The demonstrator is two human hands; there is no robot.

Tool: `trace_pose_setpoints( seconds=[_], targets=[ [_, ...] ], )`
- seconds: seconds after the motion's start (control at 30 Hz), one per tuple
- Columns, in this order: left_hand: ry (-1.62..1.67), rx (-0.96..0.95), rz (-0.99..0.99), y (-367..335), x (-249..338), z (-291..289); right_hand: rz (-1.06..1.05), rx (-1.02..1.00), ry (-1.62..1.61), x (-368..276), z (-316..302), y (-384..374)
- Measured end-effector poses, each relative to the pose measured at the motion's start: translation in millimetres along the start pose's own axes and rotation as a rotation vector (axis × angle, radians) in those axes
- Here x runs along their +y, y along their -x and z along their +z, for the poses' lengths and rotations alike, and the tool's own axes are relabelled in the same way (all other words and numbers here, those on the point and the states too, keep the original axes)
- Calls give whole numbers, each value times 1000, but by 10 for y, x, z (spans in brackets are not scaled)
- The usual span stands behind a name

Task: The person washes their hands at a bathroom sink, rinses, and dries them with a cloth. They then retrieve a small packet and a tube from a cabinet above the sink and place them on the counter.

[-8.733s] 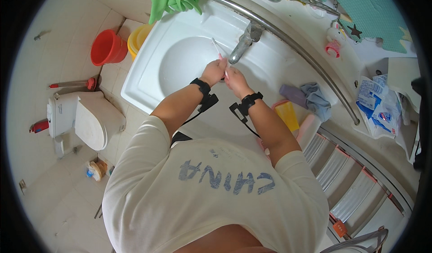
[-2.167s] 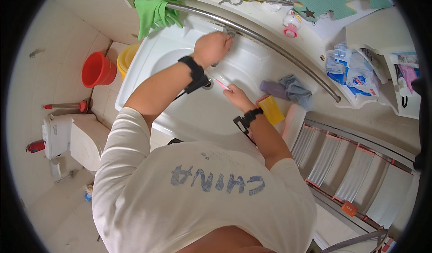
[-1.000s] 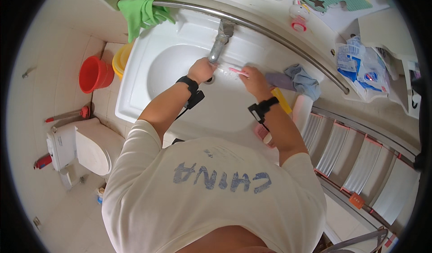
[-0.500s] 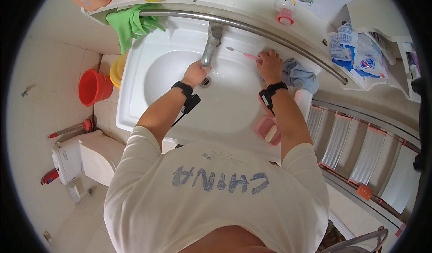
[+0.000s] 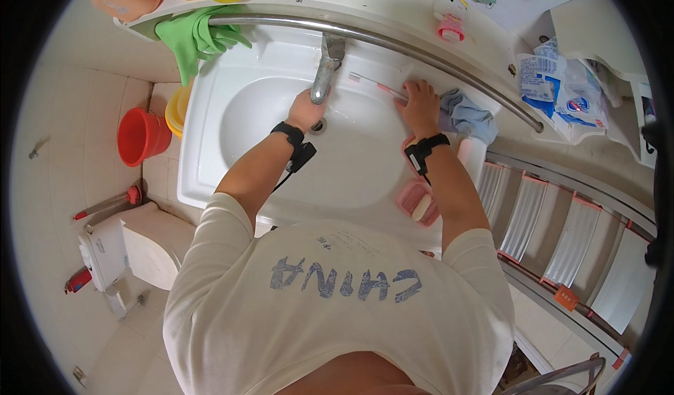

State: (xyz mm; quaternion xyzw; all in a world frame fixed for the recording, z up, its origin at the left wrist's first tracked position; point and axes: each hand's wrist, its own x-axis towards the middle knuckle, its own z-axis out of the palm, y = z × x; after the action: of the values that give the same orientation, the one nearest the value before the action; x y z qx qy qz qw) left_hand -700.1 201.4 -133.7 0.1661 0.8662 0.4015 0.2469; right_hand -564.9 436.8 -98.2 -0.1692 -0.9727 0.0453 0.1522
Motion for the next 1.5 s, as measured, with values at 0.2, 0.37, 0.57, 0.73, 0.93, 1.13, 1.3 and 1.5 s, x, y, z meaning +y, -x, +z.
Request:
trace_pose_setpoints(
  seconds=[0.2,0.37,0.57,0.73,0.93,1.13,1.3,1.5],
  targets=[
    [3,-203,-14,-18,-169,17,-112,-54,-649,-650,205,-45],
    [-150,39,266,231,-506,-167,70,-354,-1011,-1395,776,-73],
    [-111,46,242,338,-721,-376,322,-572,-1299,-1610,805,-12],
    [42,-138,252,53,-517,-171,-132,-215,-878,-1236,378,469],
    [353,-324,207,-153,-221,69,244,13,-550,-486,-491,1715],
    [179,-279,88,-128,-49,55,666,-49,-422,-158,-948,2506],
    [71,-149,117,-215,-165,115,668,-52,-157,-240,-727,2482],
    [122,-130,29,-371,-323,152,768,-151,-147,-251,-625,2362]
  ],
)
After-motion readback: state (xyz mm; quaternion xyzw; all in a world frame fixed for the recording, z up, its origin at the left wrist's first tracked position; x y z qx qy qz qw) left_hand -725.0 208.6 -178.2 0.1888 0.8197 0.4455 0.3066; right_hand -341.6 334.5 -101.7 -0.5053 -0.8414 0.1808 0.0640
